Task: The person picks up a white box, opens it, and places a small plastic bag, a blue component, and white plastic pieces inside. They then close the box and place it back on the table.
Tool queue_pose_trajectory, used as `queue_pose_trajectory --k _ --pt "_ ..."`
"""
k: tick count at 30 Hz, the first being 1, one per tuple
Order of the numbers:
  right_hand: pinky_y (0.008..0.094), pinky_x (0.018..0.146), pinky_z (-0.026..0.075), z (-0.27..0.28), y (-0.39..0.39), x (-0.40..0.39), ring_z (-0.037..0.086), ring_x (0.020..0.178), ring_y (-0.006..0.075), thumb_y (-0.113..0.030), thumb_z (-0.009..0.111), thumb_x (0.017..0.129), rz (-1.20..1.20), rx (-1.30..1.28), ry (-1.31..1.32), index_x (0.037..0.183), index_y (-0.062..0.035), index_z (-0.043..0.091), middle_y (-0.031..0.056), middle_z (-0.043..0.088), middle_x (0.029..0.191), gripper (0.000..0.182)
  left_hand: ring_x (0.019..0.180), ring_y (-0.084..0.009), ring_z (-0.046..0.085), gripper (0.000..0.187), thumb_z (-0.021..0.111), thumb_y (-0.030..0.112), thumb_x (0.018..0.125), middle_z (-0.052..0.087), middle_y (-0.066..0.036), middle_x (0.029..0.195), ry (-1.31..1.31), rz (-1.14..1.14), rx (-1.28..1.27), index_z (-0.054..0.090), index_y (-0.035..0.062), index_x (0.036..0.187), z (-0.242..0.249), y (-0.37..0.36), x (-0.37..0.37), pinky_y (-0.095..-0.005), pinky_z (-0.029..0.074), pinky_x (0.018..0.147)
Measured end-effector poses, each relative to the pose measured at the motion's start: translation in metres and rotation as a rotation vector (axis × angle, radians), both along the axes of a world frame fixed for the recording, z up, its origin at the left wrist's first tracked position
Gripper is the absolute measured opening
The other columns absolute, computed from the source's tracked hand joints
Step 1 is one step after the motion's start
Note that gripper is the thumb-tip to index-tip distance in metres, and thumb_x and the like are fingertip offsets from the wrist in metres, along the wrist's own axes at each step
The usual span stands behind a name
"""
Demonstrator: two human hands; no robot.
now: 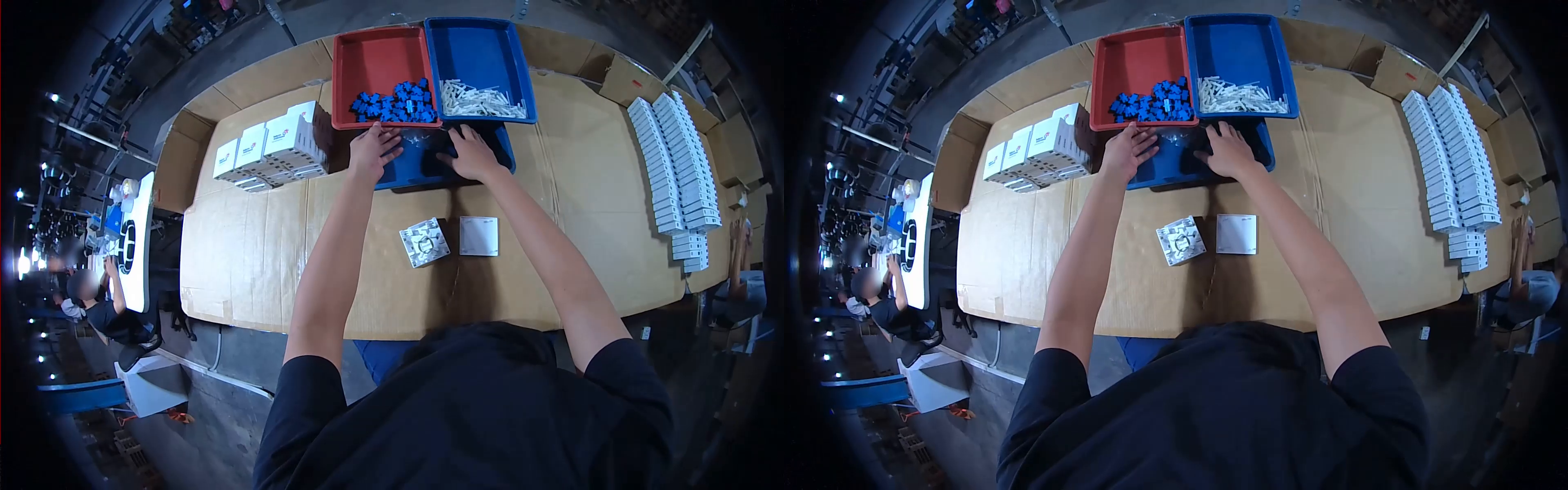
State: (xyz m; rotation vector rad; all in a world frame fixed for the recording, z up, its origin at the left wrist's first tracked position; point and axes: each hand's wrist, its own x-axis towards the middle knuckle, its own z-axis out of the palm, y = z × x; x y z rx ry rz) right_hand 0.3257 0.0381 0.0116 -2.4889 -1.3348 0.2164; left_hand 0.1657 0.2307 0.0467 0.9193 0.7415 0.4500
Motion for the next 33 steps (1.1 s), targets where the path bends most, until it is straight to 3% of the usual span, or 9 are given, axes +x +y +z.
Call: queue_pose_trajectory --k 1,3,5,11,14,20,30,31,33 --pt "0.0520 0.126 0.026 0.001 0.008 0.004 0.032 0.150 0.0496 -0.064 0.059 0.097 0.000 -0.029 0.021 0.161 -0.0085 0.034 0.0309 0.034 0.162 0.088 0.100 -0.0258 0.069 0.031 0.054 0.032 0.110 0.067 -0.010 0.102 0.040 0.016 0.018 0.059 0.0024 0.115 0.001 0.000 0.000 -0.0458 0.061 0.090" --pt "0.0532 0.126 0.024 -0.001 0.023 0.004 0.031 0.150 0.0506 -0.071 0.053 0.096 -0.003 0.014 0.076 0.161 -0.0103 0.034 0.0311 0.033 0.162 0.091 0.088 -0.0183 0.062 0.030 0.057 0.033 0.109 0.058 -0.001 0.088 0.077 0.033 0.015 0.064 0.0046 0.109 0.003 0.001 0.000 -0.0444 0.061 0.083" --pt "0.0566 0.127 0.020 -0.006 0.035 0.004 0.032 0.150 0.0513 -0.086 0.041 0.092 0.002 0.060 0.131 0.161 -0.0139 0.036 0.0313 0.036 0.161 0.100 0.086 -0.0163 0.061 0.029 0.058 0.034 0.108 0.060 -0.001 0.089 0.084 0.024 0.033 0.067 0.0063 0.106 0.004 0.001 -0.002 -0.0407 0.059 0.077" --pt "0.0618 0.125 0.019 -0.007 0.057 0.002 0.032 0.151 0.0475 -0.089 0.034 0.090 -0.093 -0.105 0.164 0.157 -0.0149 0.045 0.0282 0.043 0.158 0.100 0.070 -0.0108 0.055 0.028 0.061 0.034 0.106 0.061 0.004 0.082 0.152 0.055 0.067 0.074 0.0107 0.098 0.007 0.004 -0.001 -0.0312 0.050 0.060" --pt "0.0631 0.124 0.021 -0.021 0.060 0.003 0.035 0.151 0.0444 -0.077 0.041 0.097 -0.022 -0.211 0.043 0.159 -0.0243 0.040 0.0231 0.043 0.159 0.081 0.066 -0.0098 0.053 0.028 0.061 0.033 0.105 0.062 0.004 0.081 0.169 0.045 0.096 0.075 0.0107 0.096 0.006 0.002 0.000 -0.0296 0.046 0.056" --pt "0.0610 0.121 0.030 0.016 0.035 -0.022 0.041 0.147 0.0387 -0.051 0.067 0.093 0.082 -0.163 0.027 0.149 -0.0185 0.056 0.0183 0.052 0.153 0.066 0.068 -0.0095 0.052 0.030 0.061 0.033 0.106 0.060 0.002 0.083 0.151 0.041 0.075 0.076 0.0073 0.098 0.001 0.005 -0.005 -0.0266 0.043 0.055" --pt "0.0477 0.098 0.054 0.021 -0.012 -0.019 0.064 0.115 0.0329 -0.020 0.068 0.092 0.141 0.193 -0.069 0.121 -0.0117 0.073 0.0108 0.070 0.120 0.030 0.066 -0.0109 0.054 0.035 0.058 0.034 0.106 0.066 0.001 0.088 0.143 0.006 0.041 0.076 0.0073 0.093 -0.033 0.011 -0.004 -0.0294 0.047 0.053" --pt "0.0469 0.096 0.055 0.028 -0.012 -0.022 0.065 0.113 0.0317 -0.020 0.068 0.092 0.132 0.183 -0.078 0.119 -0.0114 0.074 0.0098 0.071 0.117 0.028 0.072 -0.0181 0.065 0.027 0.065 0.034 0.100 0.071 -0.003 0.093 0.228 -0.042 0.152 0.076 0.0089 0.100 -0.036 0.012 -0.005 -0.0340 0.053 0.059" --pt "0.0463 0.093 0.055 0.032 -0.012 -0.024 0.066 0.110 0.0310 -0.020 0.067 0.093 0.111 0.189 -0.079 0.116 -0.0109 0.075 0.0091 0.072 0.112 0.026 0.084 -0.0196 0.070 0.026 0.072 0.030 0.094 0.072 -0.007 0.098 0.426 -0.165 0.784 0.074 0.0075 0.107 -0.035 0.013 -0.011 -0.0358 0.055 0.067"
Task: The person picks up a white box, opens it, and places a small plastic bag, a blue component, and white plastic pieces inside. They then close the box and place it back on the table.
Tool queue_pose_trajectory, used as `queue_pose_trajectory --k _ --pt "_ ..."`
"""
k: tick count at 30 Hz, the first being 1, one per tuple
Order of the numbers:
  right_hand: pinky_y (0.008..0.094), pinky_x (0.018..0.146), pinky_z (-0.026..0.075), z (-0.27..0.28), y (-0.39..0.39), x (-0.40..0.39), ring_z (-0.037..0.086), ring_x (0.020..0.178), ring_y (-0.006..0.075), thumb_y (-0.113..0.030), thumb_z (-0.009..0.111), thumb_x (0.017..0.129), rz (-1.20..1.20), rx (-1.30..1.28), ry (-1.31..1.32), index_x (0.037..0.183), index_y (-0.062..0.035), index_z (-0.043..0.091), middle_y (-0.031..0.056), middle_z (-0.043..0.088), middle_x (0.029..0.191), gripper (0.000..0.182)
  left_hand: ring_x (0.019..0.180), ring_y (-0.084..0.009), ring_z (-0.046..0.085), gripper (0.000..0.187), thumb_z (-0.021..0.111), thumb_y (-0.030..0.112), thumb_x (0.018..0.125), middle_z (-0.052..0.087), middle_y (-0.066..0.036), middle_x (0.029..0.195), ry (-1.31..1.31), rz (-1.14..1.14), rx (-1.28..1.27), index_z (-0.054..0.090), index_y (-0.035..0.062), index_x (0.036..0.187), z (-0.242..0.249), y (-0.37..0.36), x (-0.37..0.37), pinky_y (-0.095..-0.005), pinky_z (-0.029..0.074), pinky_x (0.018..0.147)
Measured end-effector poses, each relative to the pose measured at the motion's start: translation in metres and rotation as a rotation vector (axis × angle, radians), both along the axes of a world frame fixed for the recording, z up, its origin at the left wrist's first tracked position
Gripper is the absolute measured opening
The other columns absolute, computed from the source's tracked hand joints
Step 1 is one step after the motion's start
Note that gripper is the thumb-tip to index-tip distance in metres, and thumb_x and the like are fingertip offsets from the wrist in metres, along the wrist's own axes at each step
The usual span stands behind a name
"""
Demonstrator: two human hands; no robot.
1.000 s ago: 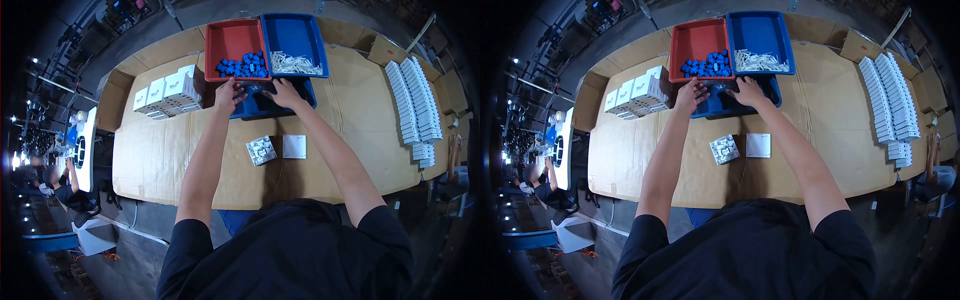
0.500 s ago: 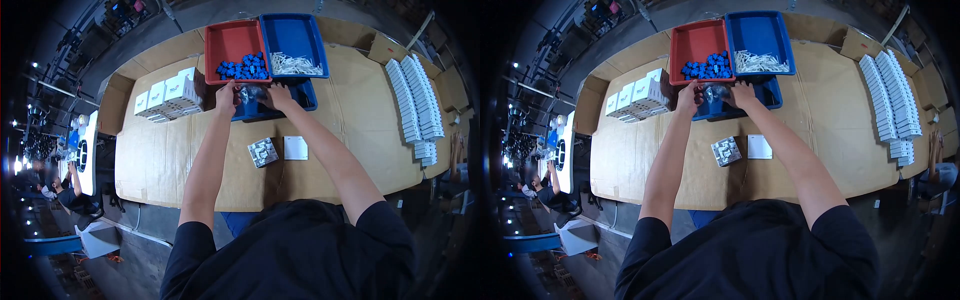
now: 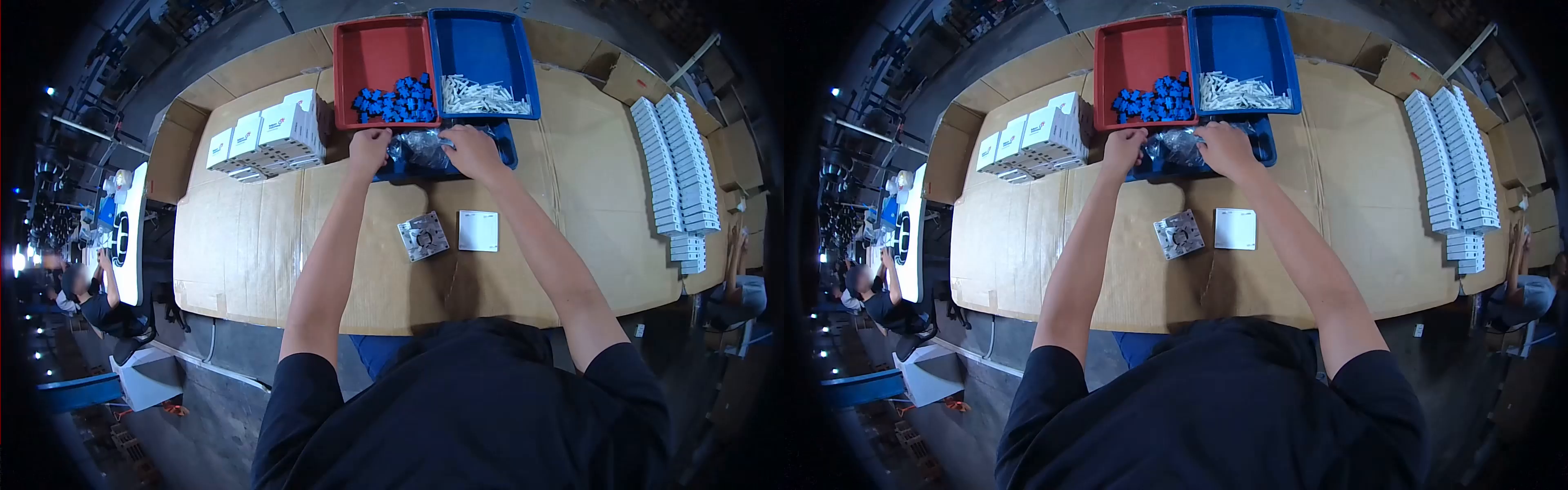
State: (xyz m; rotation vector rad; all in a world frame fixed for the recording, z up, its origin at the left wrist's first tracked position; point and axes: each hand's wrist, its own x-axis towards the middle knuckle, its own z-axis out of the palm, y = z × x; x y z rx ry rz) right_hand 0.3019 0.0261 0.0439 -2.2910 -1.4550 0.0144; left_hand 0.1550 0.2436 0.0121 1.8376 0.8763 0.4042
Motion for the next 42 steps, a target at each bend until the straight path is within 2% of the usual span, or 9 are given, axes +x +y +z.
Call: queue_pose_trajectory --k 2,6,12,16,20,23,26,30,42 --pt "0.0470 0.092 0.055 0.001 0.003 -0.001 0.067 0.107 0.0320 -0.022 0.067 0.094 -0.013 0.032 0.019 0.115 -0.0105 0.075 0.0095 0.073 0.108 0.025 0.104 -0.0267 0.073 0.038 0.084 0.027 0.080 0.072 -0.011 0.109 0.161 -0.117 0.447 0.073 0.0118 0.113 0.006 -0.005 -0.009 -0.0415 0.058 0.082" --pt "0.0460 0.088 0.055 0.006 -0.004 -0.013 0.069 0.101 0.0333 -0.025 0.067 0.095 -0.058 0.110 0.179 0.114 -0.0101 0.076 0.0105 0.074 0.107 0.026 0.111 -0.0310 0.069 0.039 0.089 0.031 0.076 0.068 -0.006 0.126 0.442 -0.165 0.641 0.073 0.0176 0.109 0.024 -0.031 -0.013 -0.0483 0.056 0.088" --pt "0.0356 0.081 0.055 0.009 -0.034 -0.031 0.072 0.091 0.0264 -0.022 0.071 0.097 -0.084 0.229 0.408 0.117 -0.0057 0.076 0.0135 0.075 0.101 0.026 0.092 -0.0324 0.073 0.016 0.079 0.024 0.082 0.075 -0.012 0.098 0.417 -0.186 0.784 0.074 0.0135 0.094 0.004 -0.028 -0.002 -0.0456 0.058 0.079" --pt "0.0338 0.078 0.056 0.005 -0.062 -0.035 0.072 0.087 0.0260 -0.015 0.072 0.097 -0.124 0.360 0.545 0.116 -0.0035 0.075 0.0129 0.074 0.099 0.023 0.082 -0.0294 0.073 0.012 0.070 0.018 0.090 0.074 -0.013 0.086 0.050 -0.020 0.628 0.073 0.0065 0.093 0.016 -0.037 -0.015 -0.0418 0.057 0.072" --pt "0.0308 0.079 0.055 -0.005 -0.086 -0.053 0.070 0.089 0.0169 -0.014 0.069 0.100 -0.150 0.523 0.751 0.120 -0.0009 0.073 0.0090 0.075 0.099 0.024 0.071 -0.0091 0.057 0.021 0.062 0.022 0.105 0.066 -0.001 0.084 -0.386 0.000 -0.162 0.068 0.0026 0.098 0.030 -0.058 -0.049 -0.0258 0.047 0.066" --pt "0.0283 0.080 0.055 -0.008 -0.092 -0.087 0.068 0.092 0.0120 -0.015 0.069 0.102 -0.121 0.540 1.141 0.123 0.0014 0.071 0.0066 0.074 0.100 0.027 0.071 -0.0087 0.058 0.019 0.060 0.023 0.107 0.063 0.001 0.081 -0.568 0.095 -0.588 0.067 0.0067 0.103 0.020 -0.113 -0.087 -0.0255 0.043 0.064" --pt "0.0271 0.082 0.055 0.007 -0.095 -0.123 0.068 0.094 0.0100 -0.019 0.067 0.104 -0.021 0.416 1.549 0.122 0.0032 0.071 0.0045 0.073 0.102 0.028 0.073 -0.0076 0.058 0.019 0.058 0.022 0.108 0.062 0.000 0.082 -0.512 0.114 -0.618 0.066 0.0056 0.103 0.012 -0.164 -0.110 -0.0243 0.043 0.067" --pt "0.0293 0.079 0.057 -0.014 -0.095 -0.141 0.068 0.089 0.0113 -0.020 0.064 0.105 -0.123 0.347 1.532 0.116 0.0008 0.073 0.0039 0.074 0.101 0.025 0.069 -0.0014 0.050 0.018 0.058 0.016 0.108 0.058 0.006 0.077 -0.445 0.167 -0.460 0.069 0.0022 0.102 0.010 -0.200 -0.122 -0.0209 0.040 0.062" --pt "0.0253 0.063 0.054 -0.010 -0.100 -0.130 0.064 0.073 0.0078 -0.019 0.071 0.101 -0.158 0.288 1.595 0.111 -0.0061 0.073 -0.0007 0.068 0.087 0.017 0.072 -0.0046 0.057 0.021 0.063 0.019 0.107 0.064 0.000 0.077 -0.374 0.147 -0.224 0.066 -0.0001 0.101 0.014 -0.204 -0.121 -0.0233 0.045 0.063"
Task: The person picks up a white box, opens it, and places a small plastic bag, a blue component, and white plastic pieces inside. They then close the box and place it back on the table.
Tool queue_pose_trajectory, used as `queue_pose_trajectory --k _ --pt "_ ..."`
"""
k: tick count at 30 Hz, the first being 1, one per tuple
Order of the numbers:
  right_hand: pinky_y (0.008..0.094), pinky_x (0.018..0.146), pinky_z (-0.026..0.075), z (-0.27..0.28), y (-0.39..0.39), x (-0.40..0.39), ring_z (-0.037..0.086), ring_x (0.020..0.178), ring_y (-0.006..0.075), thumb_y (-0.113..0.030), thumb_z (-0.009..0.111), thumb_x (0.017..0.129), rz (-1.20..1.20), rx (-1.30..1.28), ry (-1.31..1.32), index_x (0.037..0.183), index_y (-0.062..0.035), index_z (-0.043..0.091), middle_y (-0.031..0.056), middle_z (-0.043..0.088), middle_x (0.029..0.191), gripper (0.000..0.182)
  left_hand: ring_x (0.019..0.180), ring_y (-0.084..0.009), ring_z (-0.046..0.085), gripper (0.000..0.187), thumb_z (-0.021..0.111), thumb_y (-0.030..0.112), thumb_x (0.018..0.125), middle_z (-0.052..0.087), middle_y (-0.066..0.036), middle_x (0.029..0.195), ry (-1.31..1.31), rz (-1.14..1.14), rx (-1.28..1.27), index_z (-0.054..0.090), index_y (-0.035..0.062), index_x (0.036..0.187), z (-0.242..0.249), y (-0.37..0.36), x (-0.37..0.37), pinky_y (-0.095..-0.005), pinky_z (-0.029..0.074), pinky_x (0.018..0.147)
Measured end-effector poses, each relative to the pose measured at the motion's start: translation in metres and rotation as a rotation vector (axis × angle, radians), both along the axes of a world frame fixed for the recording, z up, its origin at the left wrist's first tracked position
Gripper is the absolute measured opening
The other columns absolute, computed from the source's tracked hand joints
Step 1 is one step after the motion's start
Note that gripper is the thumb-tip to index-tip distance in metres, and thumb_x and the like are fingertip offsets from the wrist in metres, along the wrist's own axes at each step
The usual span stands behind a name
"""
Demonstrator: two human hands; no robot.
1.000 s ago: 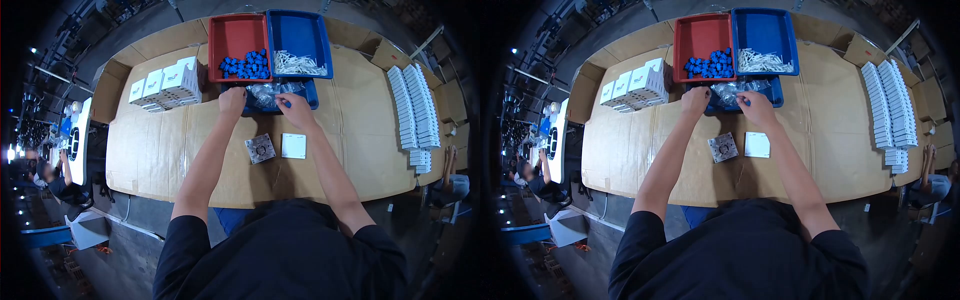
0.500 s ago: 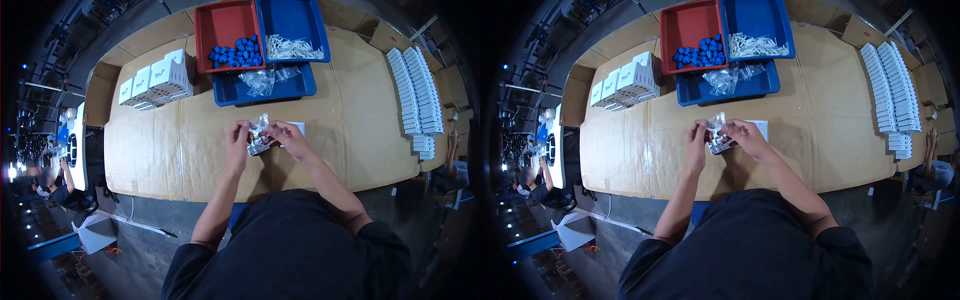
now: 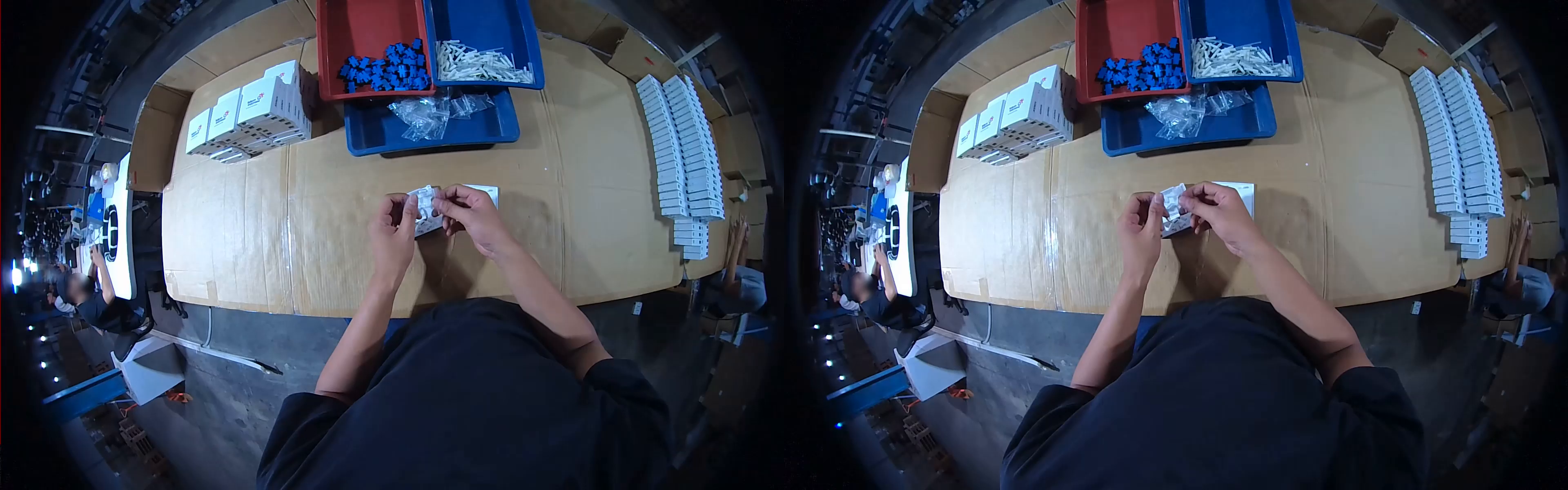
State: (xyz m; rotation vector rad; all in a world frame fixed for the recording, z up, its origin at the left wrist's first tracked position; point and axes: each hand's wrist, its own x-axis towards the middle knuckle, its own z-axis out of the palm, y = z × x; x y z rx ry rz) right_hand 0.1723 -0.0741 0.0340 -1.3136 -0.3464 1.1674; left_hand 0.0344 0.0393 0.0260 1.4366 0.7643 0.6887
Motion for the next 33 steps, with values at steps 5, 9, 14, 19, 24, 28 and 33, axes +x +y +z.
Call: queue_pose_trajectory --k 5,9,14,19,24,28,33 --pt "0.0237 0.059 0.050 0.007 -0.006 0.006 0.061 0.069 0.0061 -0.019 0.073 0.099 0.004 -0.036 0.084 0.108 -0.0081 0.074 -0.0028 0.066 0.081 0.013 0.069 -0.0054 0.057 0.022 0.065 0.022 0.106 0.063 0.000 0.076 0.029 -0.030 -0.005 0.068 0.0005 0.104 0.006 0.007 -0.002 -0.0229 0.044 0.061" --pt "0.0237 0.056 0.046 0.002 -0.008 0.011 0.056 0.066 0.0044 -0.018 0.074 0.099 0.030 -0.028 0.264 0.106 -0.0097 0.075 -0.0040 0.064 0.078 0.011 0.069 -0.0050 0.053 0.021 0.065 0.021 0.106 0.062 0.001 0.079 0.000 -0.046 -0.024 0.067 0.0004 0.110 0.006 0.011 -0.004 -0.0226 0.043 0.063" --pt "0.0230 0.053 0.044 0.008 -0.006 0.015 0.052 0.063 0.0030 -0.017 0.075 0.097 -0.018 -0.035 0.263 0.105 -0.0103 0.075 -0.0053 0.064 0.079 0.010 0.070 -0.0068 0.053 0.025 0.071 0.016 0.101 0.062 -0.001 0.085 0.069 0.105 0.265 0.063 0.0010 0.119 0.015 0.014 -0.007 -0.0243 0.042 0.062" --pt "0.0225 0.052 0.043 0.009 -0.005 0.014 0.052 0.063 0.0025 -0.019 0.078 0.095 -0.074 -0.048 0.203 0.104 -0.0119 0.074 -0.0061 0.065 0.080 0.012 0.074 -0.0197 0.061 0.022 0.081 0.011 0.089 0.068 -0.008 0.094 0.015 -0.038 0.693 0.069 0.0028 0.106 0.023 0.008 -0.005 -0.0320 0.048 0.064" --pt "0.0224 0.051 0.044 0.010 -0.002 0.012 0.052 0.063 0.0028 -0.020 0.079 0.094 -0.062 -0.009 0.280 0.100 -0.0125 0.073 -0.0058 0.066 0.080 0.011 0.078 -0.0235 0.067 0.021 0.085 0.011 0.083 0.071 -0.007 0.092 0.086 -0.173 0.663 0.070 0.0051 0.097 0.021 -0.001 0.003 -0.0365 0.052 0.068" --pt "0.0224 0.053 0.044 0.017 -0.002 0.010 0.052 0.063 0.0037 -0.019 0.080 0.093 -0.072 -0.029 0.304 0.095 -0.0123 0.073 -0.0056 0.065 0.079 0.010 0.074 -0.0248 0.068 0.020 0.084 0.012 0.084 0.073 -0.007 0.087 0.081 -0.137 0.574 0.071 0.0058 0.097 0.018 -0.004 0.004 -0.0386 0.052 0.068" --pt "0.0229 0.055 0.044 0.017 0.001 0.006 0.053 0.063 0.0042 -0.019 0.081 0.092 -0.098 -0.093 0.242 0.093 -0.0108 0.075 -0.0056 0.063 0.076 0.010 0.074 -0.0237 0.071 0.017 0.081 0.011 0.087 0.075 -0.011 0.087 0.124 -0.136 0.561 0.071 0.0040 0.099 0.019 -0.002 0.002 -0.0367 0.053 0.065"
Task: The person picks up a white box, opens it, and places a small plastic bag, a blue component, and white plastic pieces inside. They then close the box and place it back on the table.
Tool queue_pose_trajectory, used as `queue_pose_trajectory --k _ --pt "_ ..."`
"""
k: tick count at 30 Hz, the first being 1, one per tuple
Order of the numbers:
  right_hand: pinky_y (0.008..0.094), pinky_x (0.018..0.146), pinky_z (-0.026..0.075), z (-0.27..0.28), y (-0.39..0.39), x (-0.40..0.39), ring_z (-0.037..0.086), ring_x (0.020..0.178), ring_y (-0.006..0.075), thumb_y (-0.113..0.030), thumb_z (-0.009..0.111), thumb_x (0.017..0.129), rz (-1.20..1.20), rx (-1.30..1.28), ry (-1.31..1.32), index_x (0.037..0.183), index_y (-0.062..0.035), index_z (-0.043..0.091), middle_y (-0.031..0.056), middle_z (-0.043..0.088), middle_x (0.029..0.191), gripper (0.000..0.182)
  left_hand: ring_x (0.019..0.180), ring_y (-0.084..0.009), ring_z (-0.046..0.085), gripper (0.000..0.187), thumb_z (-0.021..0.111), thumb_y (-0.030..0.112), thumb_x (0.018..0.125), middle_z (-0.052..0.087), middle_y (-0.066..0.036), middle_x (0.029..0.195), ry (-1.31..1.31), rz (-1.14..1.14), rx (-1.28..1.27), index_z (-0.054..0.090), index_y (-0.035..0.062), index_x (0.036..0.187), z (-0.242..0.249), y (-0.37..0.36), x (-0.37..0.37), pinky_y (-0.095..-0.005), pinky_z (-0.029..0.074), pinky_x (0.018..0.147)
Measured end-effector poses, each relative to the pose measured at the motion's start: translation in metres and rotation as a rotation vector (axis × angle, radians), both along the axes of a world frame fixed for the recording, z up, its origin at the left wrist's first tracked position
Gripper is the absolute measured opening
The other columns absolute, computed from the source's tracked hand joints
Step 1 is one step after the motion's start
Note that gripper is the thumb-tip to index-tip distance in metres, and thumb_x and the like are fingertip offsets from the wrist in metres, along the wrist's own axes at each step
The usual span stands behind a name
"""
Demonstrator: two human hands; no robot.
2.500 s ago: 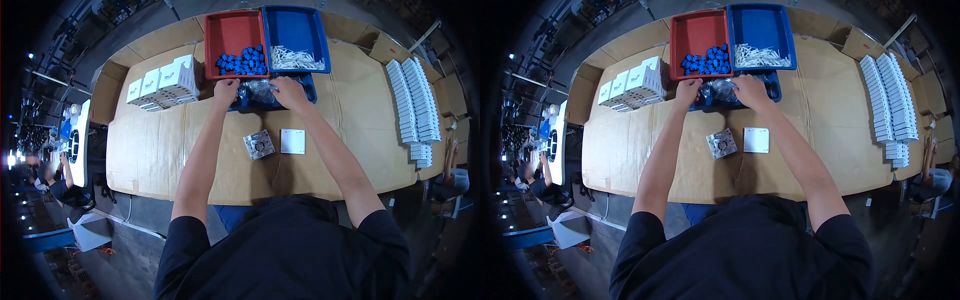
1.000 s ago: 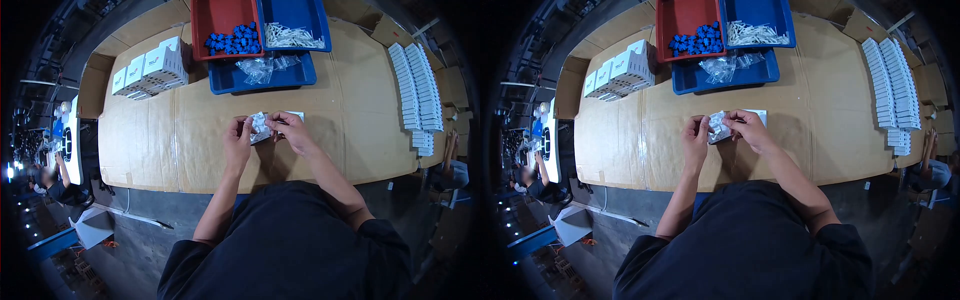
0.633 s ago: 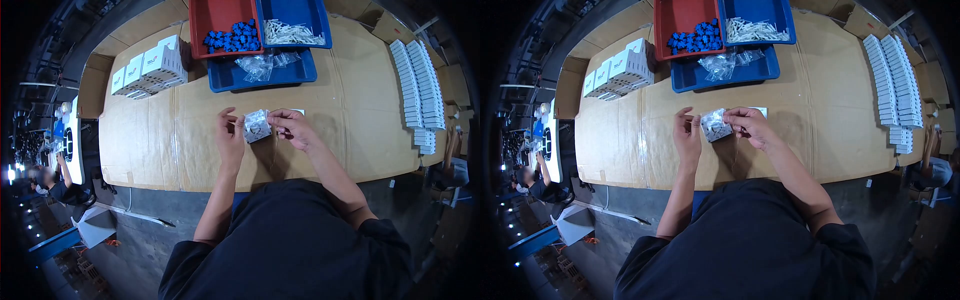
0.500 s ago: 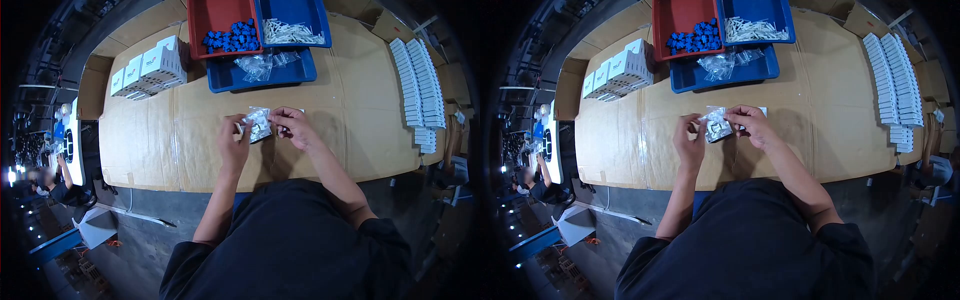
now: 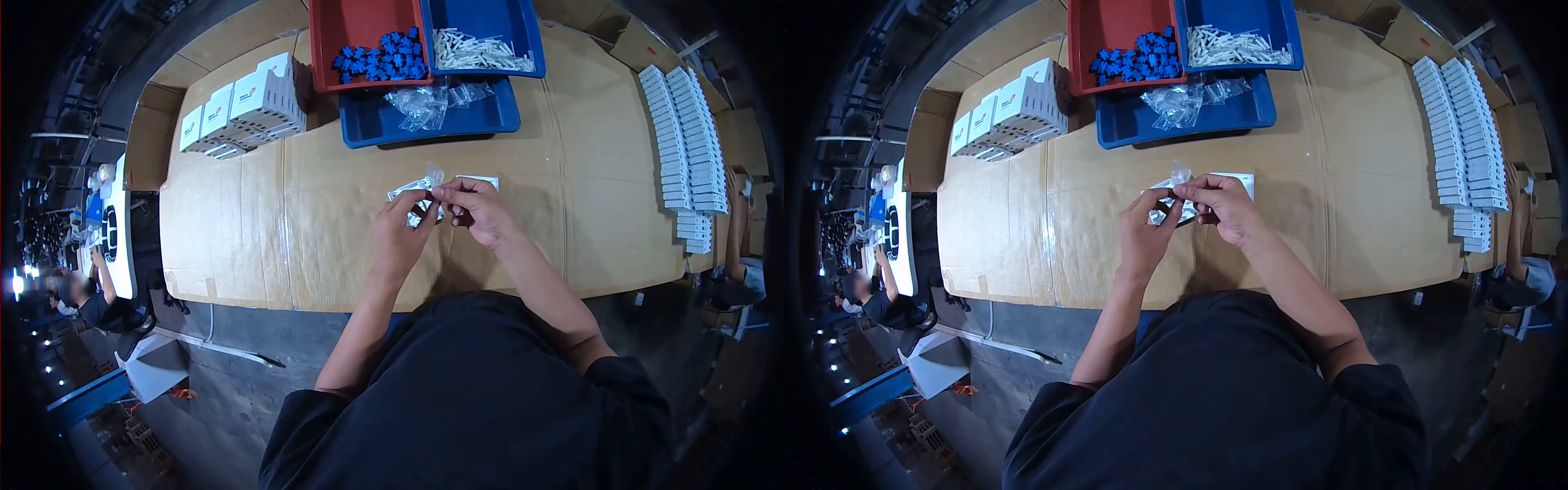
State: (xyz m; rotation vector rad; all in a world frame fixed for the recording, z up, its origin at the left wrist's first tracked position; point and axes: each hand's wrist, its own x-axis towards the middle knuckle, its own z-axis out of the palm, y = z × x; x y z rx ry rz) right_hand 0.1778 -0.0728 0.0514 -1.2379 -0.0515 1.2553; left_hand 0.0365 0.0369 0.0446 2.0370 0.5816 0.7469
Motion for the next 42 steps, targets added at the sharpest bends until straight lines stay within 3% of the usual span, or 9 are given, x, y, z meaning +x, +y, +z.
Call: queue_pose_trajectory --k 6,12,15,19,21,25,28,34,42 --pt "0.0233 0.052 0.046 0.001 -0.001 -0.005 0.056 0.065 0.0053 -0.016 0.082 0.091 -0.020 0.070 -0.190 0.091 -0.0079 0.075 -0.0050 0.063 0.075 0.011 0.068 -0.0126 0.066 0.013 0.073 0.014 0.097 0.071 -0.007 0.079 -0.056 0.086 -0.373 0.070 0.0010 0.100 -0.003 -0.005 -0.001 -0.0286 0.048 0.058" --pt "0.0256 0.055 0.052 0.008 0.008 -0.025 0.062 0.064 0.0104 -0.006 0.077 0.092 -0.140 0.044 -1.234 0.095 0.0005 0.069 0.0042 0.066 0.082 0.011 0.069 -0.0114 0.062 0.011 0.067 0.011 0.101 0.070 -0.006 0.086 -0.138 0.289 -0.372 0.068 -0.0003 0.104 -0.007 -0.030 0.006 -0.0277 0.049 0.061" --pt "0.0282 0.059 0.053 0.011 0.008 -0.025 0.066 0.067 0.0146 -0.001 0.075 0.091 -0.149 0.065 -1.225 0.103 0.0005 0.069 0.0097 0.067 0.091 0.014 0.073 -0.0117 0.063 0.012 0.066 0.011 0.102 0.070 -0.007 0.091 -0.181 0.235 -0.296 0.067 -0.0002 0.105 -0.012 -0.039 0.008 -0.0267 0.049 0.064" --pt "0.0285 0.064 0.057 0.003 0.005 -0.018 0.069 0.076 0.0155 0.004 0.074 0.091 -0.156 0.173 -1.323 0.106 -0.0013 0.074 0.0088 0.070 0.102 0.017 0.075 -0.0114 0.064 0.019 0.064 0.019 0.105 0.070 -0.004 0.091 -0.250 0.180 -0.808 0.069 0.0002 0.107 -0.009 -0.033 0.007 -0.0262 0.050 0.067" --pt "0.0281 0.071 0.058 0.003 0.002 -0.015 0.069 0.085 0.0154 0.007 0.072 0.091 -0.076 0.249 -1.229 0.105 -0.0024 0.075 0.0079 0.070 0.108 0.017 0.076 -0.0103 0.064 0.023 0.064 0.023 0.106 0.070 -0.002 0.091 -0.266 0.145 -1.084 0.070 0.0009 0.108 0.004 -0.019 0.004 -0.0260 0.051 0.068" --pt "0.0269 0.083 0.058 0.003 -0.005 -0.014 0.067 0.102 0.0145 0.009 0.070 0.092 0.041 0.298 -0.908 0.107 -0.0024 0.075 0.0059 0.067 0.118 0.020 0.079 -0.0085 0.063 0.020 0.064 0.023 0.106 0.070 -0.001 0.097 -0.161 0.122 -1.160 0.072 0.0042 0.109 -0.001 -0.004 0.001 -0.0268 0.053 0.070" --pt "0.0257 0.089 0.057 0.003 -0.001 -0.017 0.066 0.105 0.0128 0.008 0.069 0.094 -0.086 0.272 -0.452 0.114 -0.0011 0.072 0.0056 0.068 0.114 0.022 0.080 -0.0068 0.062 0.022 0.067 0.024 0.105 0.070 0.001 0.094 -0.237 0.127 -1.119 0.075 0.0041 0.111 -0.007 -0.004 0.001 -0.0257 0.051 0.070" --pt "0.0304 0.085 0.062 -0.015 -0.006 -0.003 0.070 0.096 0.0137 0.002 0.065 0.099 -0.057 0.229 -0.203 0.118 -0.0002 0.067 0.0064 0.070 0.108 0.019 0.080 -0.0042 0.060 0.024 0.070 0.022 0.103 0.069 0.002 0.088 -0.308 0.100 -1.097 0.076 0.0016 0.114 -0.001 -0.004 -0.002 -0.0218 0.049 0.070" --pt "0.0322 0.084 0.064 -0.006 -0.008 0.000 0.072 0.091 0.0147 -0.001 0.065 0.100 -0.002 0.250 -0.336 0.118 -0.0002 0.066 0.0072 0.072 0.100 0.017 0.076 -0.0036 0.056 0.021 0.070 0.019 0.103 0.068 0.001 0.089 -0.186 0.030 -0.997 0.076 0.0005 0.110 0.007 0.008 -0.006 -0.0209 0.045 0.068"
